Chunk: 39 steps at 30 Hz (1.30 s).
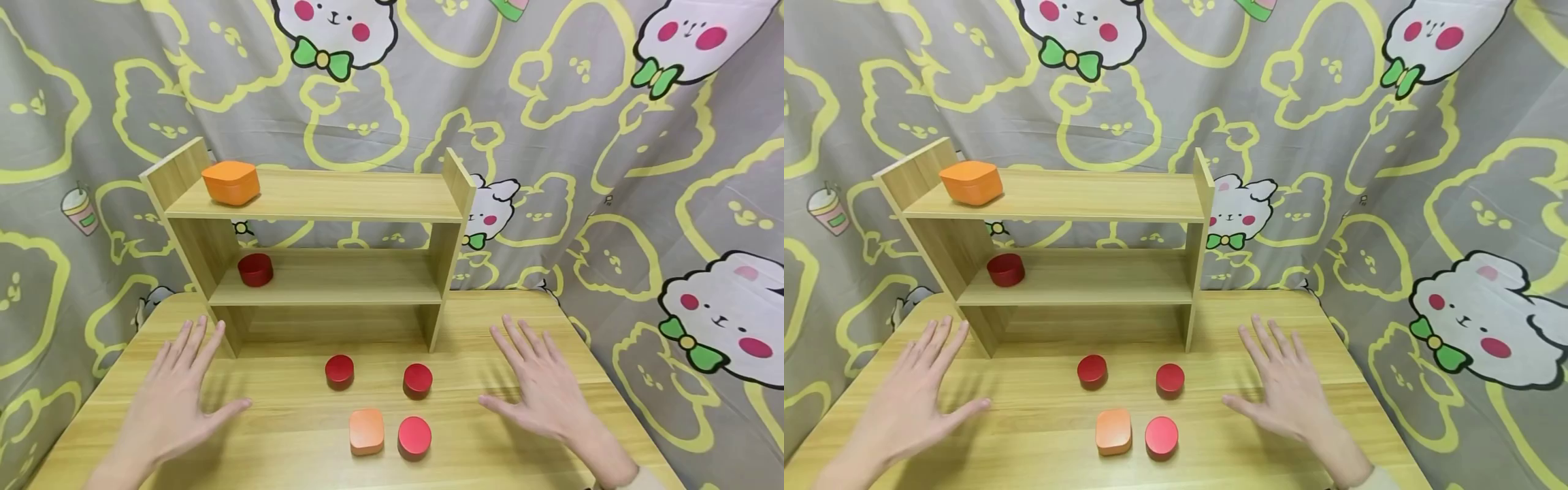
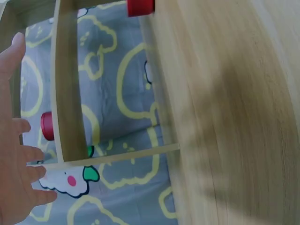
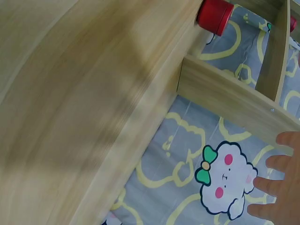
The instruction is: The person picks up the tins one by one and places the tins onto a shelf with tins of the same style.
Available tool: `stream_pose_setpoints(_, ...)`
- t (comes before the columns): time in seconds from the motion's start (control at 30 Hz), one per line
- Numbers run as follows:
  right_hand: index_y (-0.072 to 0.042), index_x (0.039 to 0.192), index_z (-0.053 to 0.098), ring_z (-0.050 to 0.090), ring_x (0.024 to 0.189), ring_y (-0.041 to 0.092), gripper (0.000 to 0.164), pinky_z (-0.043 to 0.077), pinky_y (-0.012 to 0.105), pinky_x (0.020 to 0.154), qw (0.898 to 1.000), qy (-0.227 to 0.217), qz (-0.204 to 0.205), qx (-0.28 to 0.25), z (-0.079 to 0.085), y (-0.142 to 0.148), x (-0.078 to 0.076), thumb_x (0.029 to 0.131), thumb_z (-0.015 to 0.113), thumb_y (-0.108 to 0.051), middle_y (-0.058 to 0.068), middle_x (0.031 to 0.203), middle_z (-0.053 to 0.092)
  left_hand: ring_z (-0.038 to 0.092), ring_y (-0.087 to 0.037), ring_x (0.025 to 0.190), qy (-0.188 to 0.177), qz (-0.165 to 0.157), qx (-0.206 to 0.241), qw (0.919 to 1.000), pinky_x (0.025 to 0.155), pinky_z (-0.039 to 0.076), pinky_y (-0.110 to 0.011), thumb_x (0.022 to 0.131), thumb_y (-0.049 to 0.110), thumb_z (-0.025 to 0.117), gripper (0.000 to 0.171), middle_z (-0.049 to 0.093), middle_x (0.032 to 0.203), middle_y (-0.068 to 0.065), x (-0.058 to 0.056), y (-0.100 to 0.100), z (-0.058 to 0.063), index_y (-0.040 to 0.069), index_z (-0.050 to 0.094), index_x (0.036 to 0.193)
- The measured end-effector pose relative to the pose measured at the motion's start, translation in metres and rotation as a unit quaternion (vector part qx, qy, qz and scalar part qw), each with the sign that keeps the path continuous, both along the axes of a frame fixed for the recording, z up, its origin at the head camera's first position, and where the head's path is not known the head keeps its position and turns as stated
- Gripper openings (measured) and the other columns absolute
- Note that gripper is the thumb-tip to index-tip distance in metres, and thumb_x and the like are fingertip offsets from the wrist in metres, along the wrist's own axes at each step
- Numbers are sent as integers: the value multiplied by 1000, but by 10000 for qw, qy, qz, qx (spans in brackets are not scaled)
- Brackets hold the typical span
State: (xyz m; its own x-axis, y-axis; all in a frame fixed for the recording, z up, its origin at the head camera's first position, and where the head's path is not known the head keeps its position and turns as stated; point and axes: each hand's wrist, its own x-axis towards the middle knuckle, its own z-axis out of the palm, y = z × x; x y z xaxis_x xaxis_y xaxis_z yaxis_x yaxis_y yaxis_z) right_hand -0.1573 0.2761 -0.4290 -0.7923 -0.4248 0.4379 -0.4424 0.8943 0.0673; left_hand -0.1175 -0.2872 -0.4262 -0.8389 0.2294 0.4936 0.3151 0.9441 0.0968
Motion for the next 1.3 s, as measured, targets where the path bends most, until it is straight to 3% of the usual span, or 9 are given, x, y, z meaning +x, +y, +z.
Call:
stream_pose_setpoints(0.2,-21,169,27,40,155,42,115,25,58,133,9999,-126,88,6,2,-9,2,79,72,-78,11,174,30,-2,-26,168,-66,0,508,9987,134,-14,-21,79,57,83,121,14,177,-18,1,-8,3,16,16,170)
stream_pose_setpoints(0.3,-20,168,30,43,153,40,115,33,59,128,9998,-106,166,6,3,-13,2,78,75,-76,9,174,32,2,-27,169,-216,78,941,9953,140,-2,-45,82,51,84,116,15,177,-15,3,-11,6,18,16,171)
stream_pose_setpoints(0.4,-19,166,34,47,151,38,115,41,60,121,9996,-42,284,0,3,-18,0,76,77,-76,9,172,36,7,-28,168,-339,162,1423,9891,127,16,-77,85,44,84,111,16,178,-11,3,-12,10,22,16,171)
stream_pose_setpoints(0.53,-20,166,35,49,150,36,115,43,59,121,9992,-115,394,-21,2,-25,-1,75,79,-75,9,170,40,13,-30,167,-385,172,2087,9771,116,22,-86,88,35,83,104,21,177,-8,3,-12,14,28,19,170)
stream_pose_setpoints(0.6,-19,165,36,50,149,35,115,44,58,121,9988,-143,461,-26,1,-29,-1,74,80,-73,9,169,42,14,-17,167,-386,190,2387,9701,128,20,-75,90,31,82,100,24,176,-6,3,-13,16,31,20,169)
stream_pose_setpoints(0.67,-18,164,38,51,148,35,113,45,56,121,9985,-122,530,-2,0,-32,-2,76,77,-76,9,168,43,23,-28,165,-423,230,2652,9630,136,19,-55,92,28,80,97,27,175,-5,2,-13,18,35,21,169)
stream_pose_setpoints(0.8,-19,163,40,55,146,33,109,50,55,118,9976,-130,676,-21,-1,-38,-4,79,71,-81,8,166,47,39,-16,157,-216,145,3115,9499,124,20,-6,93,18,78,91,34,169,18,-2,-15,20,34,28,167)
stream_pose_setpoints(0.97,-21,162,42,61,138,33,106,55,56,111,9961,-323,807,-115,-3,-46,-6,78,75,-77,8,162,52,45,20,135,377,-263,3780,9247,108,37,5,90,-3,76,82,49,152,32,-11,-16,19,16,42,161)
stream_pose_setpoints(1.3,-22,157,49,65,132,32,97,59,57,103,9942,-565,890,-192,-13,-58,-13,79,78,-71,6,154,60,58,10,125,549,-87,4530,8898,98,48,-1,89,-15,70,73,60,137,28,-26,-20,26,9,50,155)
